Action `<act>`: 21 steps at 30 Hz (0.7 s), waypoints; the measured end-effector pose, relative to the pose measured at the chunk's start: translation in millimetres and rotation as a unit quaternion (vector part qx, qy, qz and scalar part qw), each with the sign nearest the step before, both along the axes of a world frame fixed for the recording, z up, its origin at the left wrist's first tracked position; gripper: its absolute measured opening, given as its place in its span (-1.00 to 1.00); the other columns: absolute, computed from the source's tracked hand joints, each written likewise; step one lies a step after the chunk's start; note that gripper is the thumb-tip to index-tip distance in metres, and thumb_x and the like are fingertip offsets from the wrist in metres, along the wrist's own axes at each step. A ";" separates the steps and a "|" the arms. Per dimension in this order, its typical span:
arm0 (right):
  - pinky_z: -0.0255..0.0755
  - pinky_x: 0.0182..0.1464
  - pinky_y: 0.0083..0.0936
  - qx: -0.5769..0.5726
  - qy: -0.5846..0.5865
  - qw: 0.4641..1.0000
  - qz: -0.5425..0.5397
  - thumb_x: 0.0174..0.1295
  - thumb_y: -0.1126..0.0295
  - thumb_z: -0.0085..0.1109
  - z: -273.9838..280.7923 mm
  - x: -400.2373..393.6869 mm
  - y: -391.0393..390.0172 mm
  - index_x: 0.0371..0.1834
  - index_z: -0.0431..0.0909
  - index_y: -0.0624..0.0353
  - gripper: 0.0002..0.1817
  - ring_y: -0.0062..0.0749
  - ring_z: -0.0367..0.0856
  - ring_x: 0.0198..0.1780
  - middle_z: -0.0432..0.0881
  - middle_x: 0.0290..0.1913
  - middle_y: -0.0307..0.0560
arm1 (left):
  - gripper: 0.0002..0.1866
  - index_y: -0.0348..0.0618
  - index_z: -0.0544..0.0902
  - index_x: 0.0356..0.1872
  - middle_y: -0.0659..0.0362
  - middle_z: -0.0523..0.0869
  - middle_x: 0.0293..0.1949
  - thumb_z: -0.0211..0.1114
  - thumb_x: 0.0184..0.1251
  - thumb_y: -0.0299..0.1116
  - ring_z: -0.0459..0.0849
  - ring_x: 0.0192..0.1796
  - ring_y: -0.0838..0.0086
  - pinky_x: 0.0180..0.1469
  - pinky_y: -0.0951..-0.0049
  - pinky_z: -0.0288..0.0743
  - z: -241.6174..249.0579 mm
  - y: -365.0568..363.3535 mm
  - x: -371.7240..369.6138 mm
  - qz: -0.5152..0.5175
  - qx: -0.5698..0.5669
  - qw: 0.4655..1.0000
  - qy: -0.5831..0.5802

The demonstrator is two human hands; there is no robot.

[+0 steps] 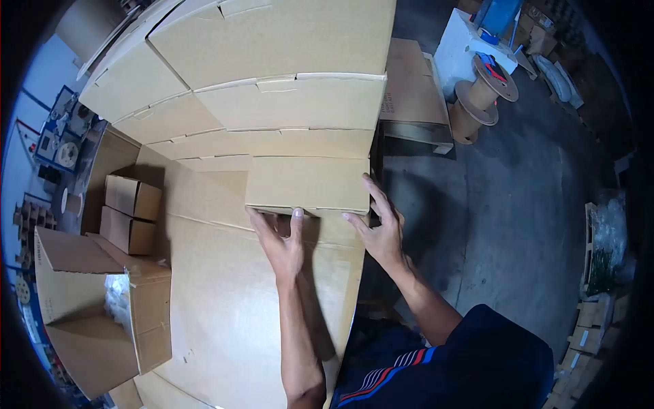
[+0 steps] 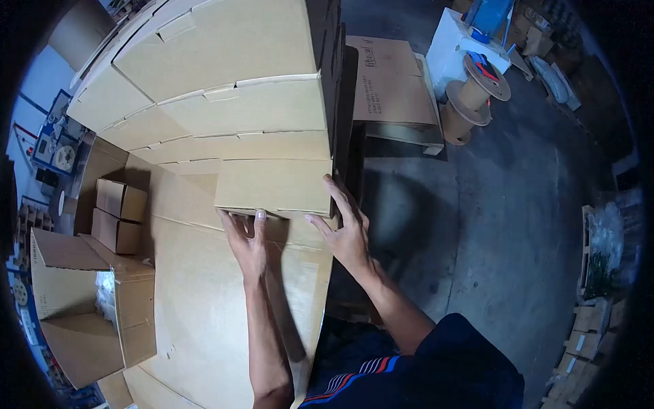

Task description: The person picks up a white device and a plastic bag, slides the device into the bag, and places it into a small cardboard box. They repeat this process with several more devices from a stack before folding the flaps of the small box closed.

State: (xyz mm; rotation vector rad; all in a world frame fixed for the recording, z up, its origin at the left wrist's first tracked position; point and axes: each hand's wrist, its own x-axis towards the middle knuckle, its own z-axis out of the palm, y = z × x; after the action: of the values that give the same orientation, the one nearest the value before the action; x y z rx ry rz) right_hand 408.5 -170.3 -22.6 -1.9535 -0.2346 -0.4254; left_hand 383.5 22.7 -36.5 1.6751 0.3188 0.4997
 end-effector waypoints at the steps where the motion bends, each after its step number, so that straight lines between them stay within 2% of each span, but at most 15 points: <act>1: 0.50 0.46 -0.23 -0.001 0.000 1.000 0.002 0.06 0.45 0.66 2.3 1.1 -0.1 0.44 0.49 0.25 -0.18 -0.01 0.56 0.45 0.59 0.42 0.13 | 0.06 -0.42 -0.10 0.68 -0.27 0.03 0.66 0.50 0.41 -0.36 0.11 0.68 0.05 0.66 0.13 0.09 -1.6 0.8 0.2 0.006 -0.002 1.000 0.001; 3: 0.51 0.45 -0.23 0.009 -0.008 1.000 0.005 0.05 0.46 0.67 1.0 2.6 -0.9 0.43 0.50 0.25 -0.19 -0.01 0.57 0.44 0.60 0.41 0.13 | 0.07 -0.42 -0.09 0.68 -0.27 0.02 0.66 0.51 0.40 -0.34 0.11 0.68 0.05 0.66 0.13 0.09 -3.2 0.5 0.8 0.018 -0.006 1.000 0.002; 6: 0.51 0.44 -0.23 0.030 -0.009 1.000 0.003 0.03 0.49 0.67 -10.6 1.3 0.7 0.42 0.51 0.25 -0.18 0.00 0.59 0.43 0.60 0.42 0.14 | 0.08 -0.43 -0.10 0.68 -0.26 -0.04 0.68 0.51 0.39 -0.34 0.09 0.69 0.04 0.67 0.12 0.08 -0.3 3.2 0.9 -0.030 -0.051 0.998 -0.024; 9: 0.46 0.48 -0.21 0.007 0.011 1.000 0.012 0.08 0.50 0.63 -5.4 -2.2 14.2 0.46 0.48 0.27 -0.19 0.02 0.55 0.46 0.56 0.45 0.17 | 0.13 -0.36 -0.22 0.70 -0.27 0.06 0.67 0.49 0.40 -0.37 0.09 0.69 0.03 0.65 0.12 0.11 5.3 5.8 -3.2 0.005 -0.024 0.999 -0.024; 10: 0.43 0.50 -0.20 0.005 0.009 0.999 0.045 0.16 0.53 0.56 -7.1 -1.0 22.1 0.53 0.41 0.22 -0.18 0.06 0.47 0.51 0.45 0.53 0.20 | 0.11 -0.33 -0.26 0.70 -0.25 0.16 0.64 0.44 0.45 -0.38 0.18 0.66 0.05 0.62 0.17 0.16 4.2 16.8 -5.3 0.025 0.047 0.999 -0.011; 13: 0.41 0.51 -0.18 -0.061 -0.001 0.991 0.118 0.22 0.56 0.48 3.8 3.5 60.9 0.63 0.29 0.15 -0.13 0.12 0.41 0.55 0.33 0.60 0.23 | 0.04 -0.33 -0.25 0.71 -0.21 0.16 0.64 0.38 0.52 -0.37 0.26 0.62 0.10 0.59 0.21 0.21 8.4 56.7 0.3 0.075 -0.047 0.995 -0.034; 14: 0.41 0.51 -0.17 -0.076 -0.012 0.988 0.135 0.26 0.59 0.43 8.6 8.3 76.1 0.68 0.19 0.10 -0.09 0.15 0.36 0.58 0.24 0.65 0.24 | 0.03 -0.33 -0.24 0.71 -0.22 0.13 0.65 0.35 0.55 -0.29 0.25 0.63 0.11 0.60 0.20 0.20 10.9 73.8 4.4 0.067 -0.042 0.996 -0.029; 15: 0.47 0.46 -0.15 -0.062 -0.026 0.987 0.149 0.28 0.60 0.41 2.8 16.0 89.6 0.70 0.15 0.08 -0.07 0.18 0.42 0.53 0.30 0.60 0.30 | 0.02 -0.33 -0.23 0.71 -0.22 0.10 0.67 0.33 0.58 -0.22 0.23 0.64 0.13 0.61 0.20 0.18 13.8 92.2 8.7 0.057 -0.039 0.997 -0.023; 17: 0.55 0.39 -0.13 0.080 0.101 0.981 0.148 0.28 0.60 0.42 11.2 21.9 117.2 0.66 0.18 0.14 -0.11 0.20 0.49 0.47 0.38 0.53 0.37 | 0.04 -0.35 -0.22 0.70 -0.22 0.01 0.69 0.34 0.57 -0.11 0.08 0.70 0.09 0.67 0.17 0.04 4.7 125.4 20.0 0.071 0.043 0.996 0.031; 20: 0.62 0.33 -0.14 0.099 0.121 0.974 0.161 0.27 0.59 0.45 -15.1 27.2 141.0 0.62 0.23 0.20 -0.15 0.20 0.56 0.41 0.43 0.47 0.41 | 0.07 -0.37 -0.20 0.70 -0.22 -0.08 0.72 0.35 0.55 -0.04 -0.06 0.74 0.09 0.70 0.15 -0.08 -5.2 160.0 33.5 0.071 0.039 0.997 -0.003; 21: 0.63 0.33 -0.15 0.072 0.095 0.981 0.155 0.26 0.58 0.47 -19.4 30.2 147.9 0.59 0.24 0.23 -0.16 0.21 0.55 0.41 0.44 0.46 0.40 | 0.07 -0.37 -0.20 0.70 -0.22 -0.08 0.72 0.35 0.55 -0.04 -0.06 0.74 0.09 0.70 0.15 -0.08 -2.4 163.5 35.5 0.081 0.031 0.996 -0.003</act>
State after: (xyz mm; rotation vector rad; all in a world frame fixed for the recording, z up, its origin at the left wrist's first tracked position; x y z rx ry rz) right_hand 438.8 -22.4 -42.1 -1.7648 -0.3680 -0.0490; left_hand 418.9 186.2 -38.9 1.7160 0.4417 0.6398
